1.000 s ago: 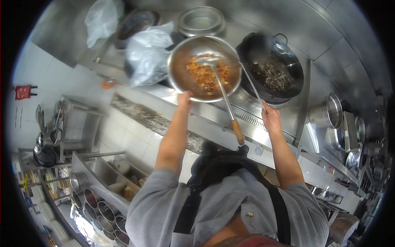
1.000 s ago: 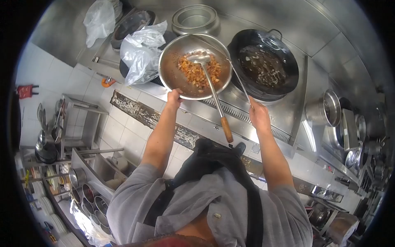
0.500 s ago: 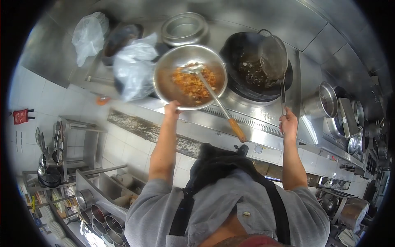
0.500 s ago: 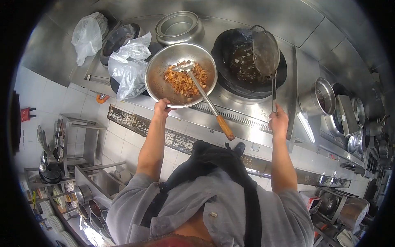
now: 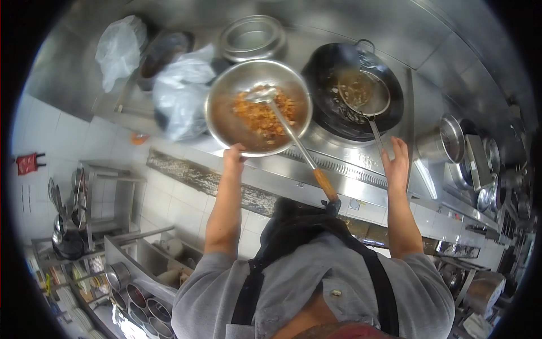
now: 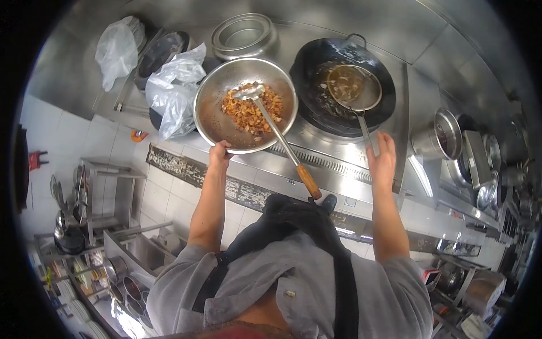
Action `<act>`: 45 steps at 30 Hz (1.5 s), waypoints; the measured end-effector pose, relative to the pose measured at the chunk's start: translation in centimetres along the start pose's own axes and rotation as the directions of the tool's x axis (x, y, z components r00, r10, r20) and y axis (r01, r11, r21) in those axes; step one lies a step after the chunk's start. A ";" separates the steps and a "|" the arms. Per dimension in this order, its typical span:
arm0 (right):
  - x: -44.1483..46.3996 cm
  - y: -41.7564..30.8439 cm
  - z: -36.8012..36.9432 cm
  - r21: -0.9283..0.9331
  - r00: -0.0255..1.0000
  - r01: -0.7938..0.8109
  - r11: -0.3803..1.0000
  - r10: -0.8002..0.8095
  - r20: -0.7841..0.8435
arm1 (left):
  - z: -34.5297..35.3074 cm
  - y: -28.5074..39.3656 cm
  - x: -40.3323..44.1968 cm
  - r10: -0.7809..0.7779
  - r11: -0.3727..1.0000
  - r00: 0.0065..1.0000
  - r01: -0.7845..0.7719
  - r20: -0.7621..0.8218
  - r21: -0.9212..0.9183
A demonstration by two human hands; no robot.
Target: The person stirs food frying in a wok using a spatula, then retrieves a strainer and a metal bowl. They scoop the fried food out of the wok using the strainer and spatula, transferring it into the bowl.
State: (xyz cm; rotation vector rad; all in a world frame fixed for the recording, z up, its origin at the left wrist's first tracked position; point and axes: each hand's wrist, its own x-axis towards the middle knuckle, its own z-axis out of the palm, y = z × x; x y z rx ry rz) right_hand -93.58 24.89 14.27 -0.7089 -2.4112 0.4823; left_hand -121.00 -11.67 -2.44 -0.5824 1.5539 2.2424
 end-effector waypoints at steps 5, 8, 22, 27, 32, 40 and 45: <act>-7.0 -5.9 4.9 0.279 0.834 0.144 0.949 -0.269 0.482 | -0.1 0.5 -1.2 -0.035 0.996 0.997 0.040 -0.063 0.081; -9.0 -7.6 8.0 0.244 0.778 0.096 0.965 -0.225 0.586 | 0.1 1.1 -2.6 -0.019 0.996 0.997 0.026 -0.079 0.089; -8.1 -4.0 -3.4 0.404 0.613 -0.593 0.697 0.065 0.787 | 0.8 3.6 -6.8 0.090 0.996 0.983 -0.085 -0.163 0.038; -8.9 -1.8 -4.7 0.381 0.704 -0.439 0.814 0.048 0.709 | 0.8 2.5 -6.4 0.119 0.992 0.985 -0.111 -0.126 0.064; -8.4 -1.1 -4.9 0.433 0.728 -0.435 0.789 0.026 0.685 | 0.9 2.5 -7.2 0.082 0.996 0.984 -0.077 -0.155 0.036; -0.7 -7.8 -3.8 0.549 0.833 -0.222 0.806 -0.137 0.536 | 1.6 11.2 -10.4 0.167 0.979 0.986 -0.168 -0.014 -0.118; 4.5 -15.9 -1.3 0.625 0.850 -0.122 0.771 -0.244 0.468 | 0.3 20.4 -9.5 0.206 0.954 0.979 -0.201 0.001 -0.221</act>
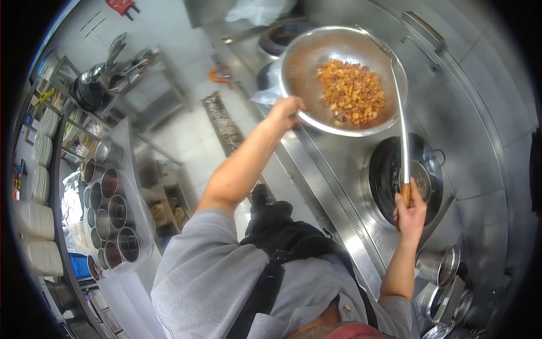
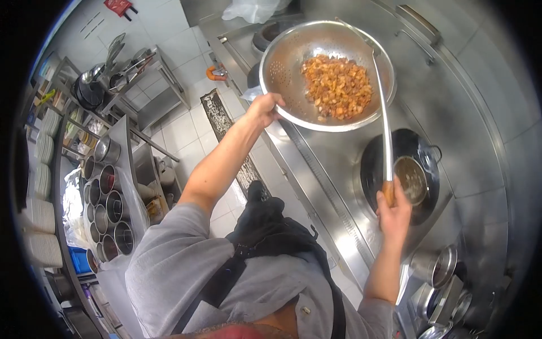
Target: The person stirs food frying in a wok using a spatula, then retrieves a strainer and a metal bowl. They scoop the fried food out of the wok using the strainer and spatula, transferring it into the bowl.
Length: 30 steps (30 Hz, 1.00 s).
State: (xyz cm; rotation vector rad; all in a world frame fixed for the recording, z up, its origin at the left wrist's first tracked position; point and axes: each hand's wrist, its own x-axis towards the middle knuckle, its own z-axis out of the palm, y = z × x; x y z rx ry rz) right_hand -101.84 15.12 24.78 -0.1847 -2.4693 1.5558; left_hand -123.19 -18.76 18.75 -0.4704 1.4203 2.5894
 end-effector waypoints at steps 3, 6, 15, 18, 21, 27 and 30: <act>4.7 -5.1 4.5 0.004 0.999 0.030 1.000 -0.030 0.035 | -1.8 6.5 3.5 0.040 0.999 0.999 -0.039 0.028 -0.009; 10.0 -5.4 9.9 0.001 0.997 0.056 0.998 -0.056 0.052 | -5.0 11.2 8.5 0.085 0.996 0.994 -0.084 0.069 -0.017; 23.0 -11.4 29.0 0.181 0.966 -0.016 0.983 -0.031 0.256 | -18.4 22.2 24.0 0.210 0.976 0.952 -0.191 -0.224 0.103; 27.4 -13.0 34.9 0.068 0.944 0.088 0.994 -0.105 0.312 | -22.7 24.6 27.2 0.265 0.963 0.923 -0.238 -0.280 0.126; 30.5 -13.8 41.1 0.019 0.916 0.097 0.995 -0.097 0.389 | -25.7 26.0 29.8 0.197 0.976 0.861 -0.128 -0.468 0.176; 36.2 -12.2 55.5 -0.166 0.908 0.241 0.956 -0.162 0.386 | -33.6 26.9 42.0 0.207 0.975 0.813 -0.126 -0.544 0.184; 39.4 -12.8 62.6 -0.286 0.923 0.313 0.906 -0.220 0.315 | -36.3 27.1 49.2 0.131 0.991 0.827 -0.118 -0.547 0.059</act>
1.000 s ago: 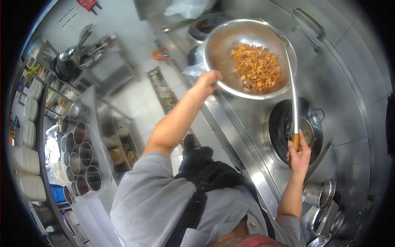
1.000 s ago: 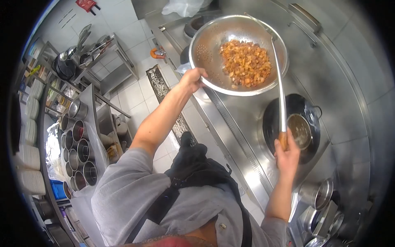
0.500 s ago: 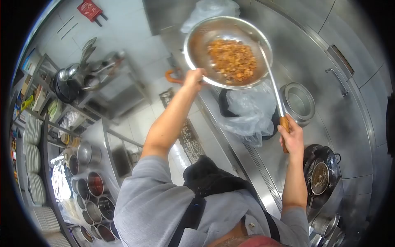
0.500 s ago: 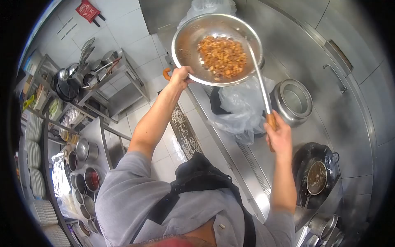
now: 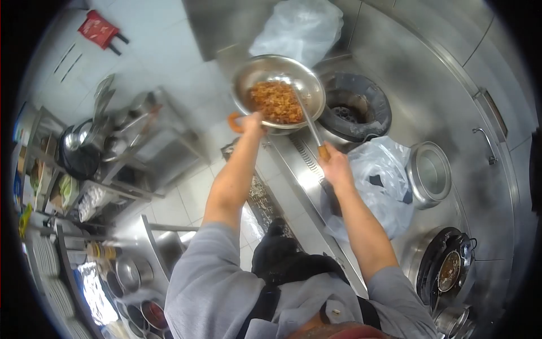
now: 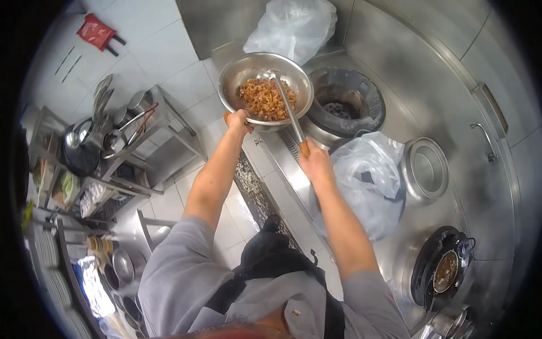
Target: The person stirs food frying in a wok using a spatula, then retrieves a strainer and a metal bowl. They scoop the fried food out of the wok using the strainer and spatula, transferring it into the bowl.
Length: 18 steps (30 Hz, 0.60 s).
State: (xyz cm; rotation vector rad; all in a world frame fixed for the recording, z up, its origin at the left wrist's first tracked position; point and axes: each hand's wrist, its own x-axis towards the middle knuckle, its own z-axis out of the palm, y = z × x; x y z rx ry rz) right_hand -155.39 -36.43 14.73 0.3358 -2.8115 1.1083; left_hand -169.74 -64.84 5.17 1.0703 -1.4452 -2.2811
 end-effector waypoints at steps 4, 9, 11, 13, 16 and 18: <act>5.0 2.7 7.2 -0.083 0.995 -0.079 0.993 0.084 0.056 | 1.8 0.8 4.9 -0.048 0.996 0.998 0.045 0.033 0.071; 8.2 6.6 11.5 -0.100 0.990 -0.142 0.985 0.143 0.002 | 3.9 3.2 9.3 -0.073 0.962 0.992 0.042 0.106 0.270; 10.1 6.7 11.8 -0.101 0.991 -0.134 0.986 0.133 -0.014 | 4.3 4.2 11.0 -0.131 0.931 0.984 0.080 0.123 0.357; 12.2 7.0 11.9 -0.085 0.995 -0.085 0.993 0.080 -0.063 | 4.9 4.2 13.7 -0.183 0.907 0.968 0.100 0.170 0.408; 15.5 6.8 11.0 -0.060 0.990 -0.139 0.988 0.140 0.009 | 5.8 3.7 17.8 -0.173 0.913 0.956 0.066 0.236 0.403; 15.9 7.2 10.8 -0.110 0.973 -0.217 0.970 0.224 0.057 | 5.9 3.8 17.6 -0.171 0.877 0.957 0.040 0.233 0.478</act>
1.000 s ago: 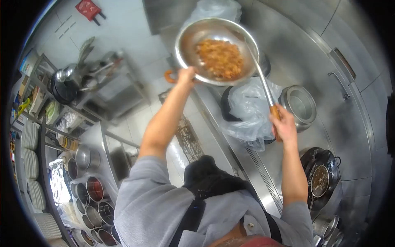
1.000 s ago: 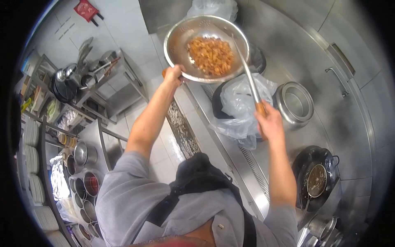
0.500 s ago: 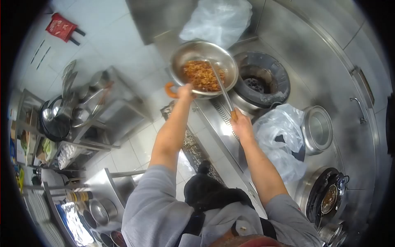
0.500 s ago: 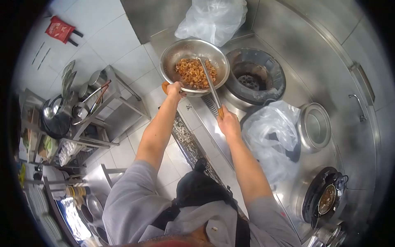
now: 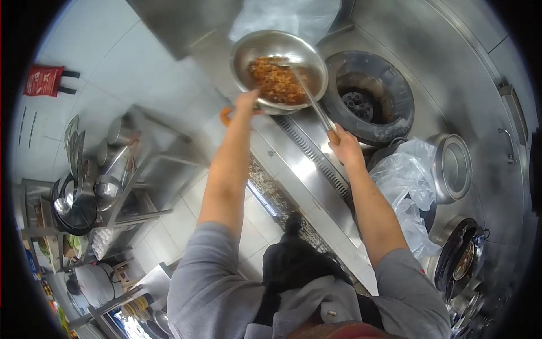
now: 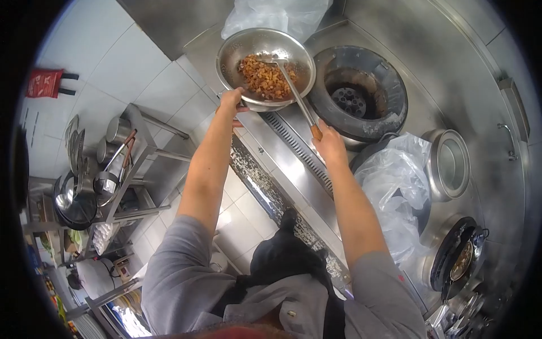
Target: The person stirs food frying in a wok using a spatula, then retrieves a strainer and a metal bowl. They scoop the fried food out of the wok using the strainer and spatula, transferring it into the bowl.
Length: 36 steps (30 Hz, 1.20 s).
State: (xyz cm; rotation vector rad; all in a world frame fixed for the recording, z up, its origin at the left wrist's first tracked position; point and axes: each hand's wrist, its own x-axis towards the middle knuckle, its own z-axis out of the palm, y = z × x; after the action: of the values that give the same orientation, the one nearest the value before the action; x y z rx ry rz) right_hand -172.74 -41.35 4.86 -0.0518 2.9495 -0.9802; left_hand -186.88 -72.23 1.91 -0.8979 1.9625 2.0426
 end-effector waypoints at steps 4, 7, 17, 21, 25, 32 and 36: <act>-0.3 2.6 1.1 0.002 0.999 0.000 1.000 0.000 -0.034 | -0.2 1.2 -3.1 -0.041 0.982 0.999 0.045 -0.027 0.186; -1.5 3.5 1.7 0.063 0.997 -0.070 0.996 0.072 -0.036 | -0.9 0.1 -3.1 -0.131 0.987 0.988 0.138 -0.088 0.077; -7.9 4.7 -0.1 0.153 0.967 -0.085 0.984 0.119 -0.224 | 3.4 -16.0 -12.9 0.166 0.979 0.985 -0.171 -0.052 -0.114; -11.7 3.7 -1.5 0.150 0.954 -0.033 0.988 0.076 -0.290 | 7.2 -19.2 -14.5 0.335 0.920 0.941 -0.339 0.053 0.195; -16.5 3.4 -3.1 0.147 0.953 0.032 0.989 0.014 -0.302 | 11.8 -14.6 -18.5 0.663 0.667 0.707 -0.707 0.246 0.235; -33.0 5.1 -6.9 0.394 0.997 -0.058 0.917 0.071 -0.019 | 18.4 -8.6 -19.9 0.470 0.074 0.583 -0.774 0.663 0.629; -46.4 9.7 -10.0 0.356 0.916 -0.339 0.871 0.391 -0.085 | 19.2 -12.0 -12.1 0.480 -0.208 0.381 -0.826 0.790 0.524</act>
State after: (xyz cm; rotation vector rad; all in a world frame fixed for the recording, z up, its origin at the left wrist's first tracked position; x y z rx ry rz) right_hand -127.02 -25.63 7.98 0.5973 2.7104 -1.4496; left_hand -176.78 -49.10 -2.85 1.0381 3.0250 0.4472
